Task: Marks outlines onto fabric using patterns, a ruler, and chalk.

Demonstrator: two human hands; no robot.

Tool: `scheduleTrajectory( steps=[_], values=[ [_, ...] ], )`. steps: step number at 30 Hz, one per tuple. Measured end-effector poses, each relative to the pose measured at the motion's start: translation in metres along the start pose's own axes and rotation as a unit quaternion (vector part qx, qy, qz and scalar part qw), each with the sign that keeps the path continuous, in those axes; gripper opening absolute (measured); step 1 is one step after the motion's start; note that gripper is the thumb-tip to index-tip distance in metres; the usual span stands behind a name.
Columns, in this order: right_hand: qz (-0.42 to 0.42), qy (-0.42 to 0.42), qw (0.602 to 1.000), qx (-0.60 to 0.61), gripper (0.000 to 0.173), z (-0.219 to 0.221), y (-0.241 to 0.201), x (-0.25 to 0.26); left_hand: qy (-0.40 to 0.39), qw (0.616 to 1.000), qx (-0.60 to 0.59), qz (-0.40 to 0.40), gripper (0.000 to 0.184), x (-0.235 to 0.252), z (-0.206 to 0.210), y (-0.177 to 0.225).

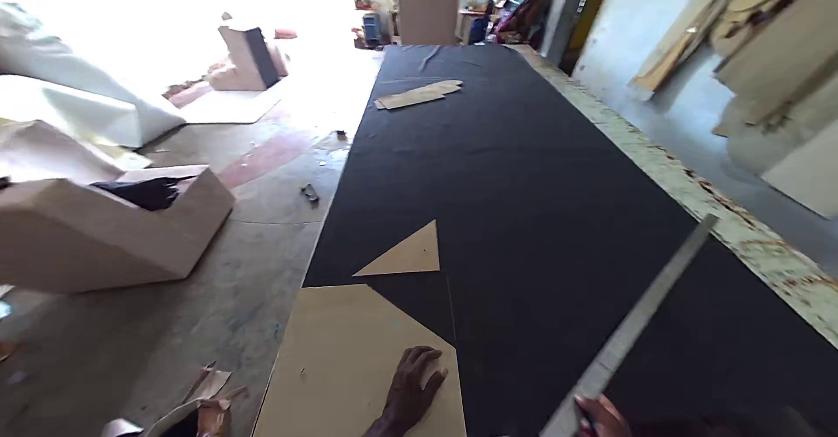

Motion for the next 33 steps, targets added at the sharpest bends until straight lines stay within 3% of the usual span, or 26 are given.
scheduleTrajectory(
  steps=[2, 4, 5, 7, 10, 14, 16, 17, 19, 21, 22, 24, 26, 30, 33],
  values=[
    [0.036, 0.037, 0.999, -0.015, 0.021, 0.045, 0.015, -0.007, -0.128, 0.985, -0.107, -0.033, 0.052, 0.012, 0.020, 0.030],
    [0.068, -0.018, 0.993, -0.099, 0.021, 0.084, 0.033, -0.011, -0.265, 0.933, -0.224, -0.091, 0.064, 0.020, 0.050, 0.053],
    [0.075, -0.065, 0.978, -0.183, 0.024, 0.096, 0.039, -0.010, -0.320, 0.899, -0.270, -0.130, 0.068, 0.021, 0.066, 0.059],
    [0.052, -0.115, 0.913, -0.388, 0.045, 0.104, 0.037, -0.002, -0.388, 0.840, -0.328, -0.191, 0.069, 0.017, 0.090, 0.062],
    [-0.040, -0.033, 0.857, -0.513, 0.059, 0.093, -0.009, 0.021, -0.424, 0.833, -0.307, -0.178, 0.054, 0.013, 0.099, 0.063],
    [-0.124, 0.067, 0.816, -0.560, 0.054, 0.071, -0.060, 0.059, -0.405, 0.854, -0.278, -0.173, 0.042, 0.022, 0.082, 0.064],
    [-0.210, 0.101, 0.792, -0.565, 0.050, 0.069, -0.078, 0.060, -0.393, 0.853, -0.291, -0.183, 0.040, 0.030, 0.063, 0.061],
    [-0.266, 0.116, 0.789, -0.542, 0.047, 0.072, -0.086, 0.053, -0.392, 0.849, -0.303, -0.181, 0.039, 0.031, 0.053, 0.062],
    [-0.299, 0.124, 0.847, -0.422, 0.052, 0.074, -0.085, 0.042, -0.398, 0.839, -0.328, -0.175, 0.036, 0.027, 0.038, 0.065],
    [-0.222, 0.102, 0.948, -0.203, 0.070, 0.084, -0.069, 0.028, -0.393, 0.835, -0.350, -0.161, 0.035, 0.018, 0.027, 0.072],
    [-0.182, 0.104, 0.973, -0.099, 0.075, 0.089, -0.065, 0.024, -0.382, 0.839, -0.358, -0.147, 0.034, 0.014, 0.023, 0.075],
    [-0.146, 0.137, 0.979, 0.042, 0.074, 0.092, -0.067, 0.028, -0.356, 0.845, -0.379, -0.123, 0.035, 0.007, 0.013, 0.082],
    [-0.126, 0.150, 0.973, 0.124, 0.061, 0.088, -0.073, 0.034, -0.340, 0.844, -0.406, -0.093, 0.039, -0.003, 0.002, 0.093],
    [-0.124, -0.005, 0.974, 0.189, 0.046, 0.127, -0.107, 0.026, -0.301, 0.851, -0.430, -0.039, 0.043, -0.014, 0.002, 0.112],
    [-0.147, -0.039, 0.977, 0.152, 0.041, 0.157, -0.121, 0.002, -0.287, 0.842, -0.456, -0.026, 0.048, -0.020, 0.021, 0.115]
  ],
)
Point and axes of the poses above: each hand's wrist, its own x-axis towards the middle knuckle, its own z-axis out of the palm, y = z × x, the point moved 8 cm from there along x, towards the middle knuckle, and after that the axes turned 6 degrees about x, right-handed, at the moved point
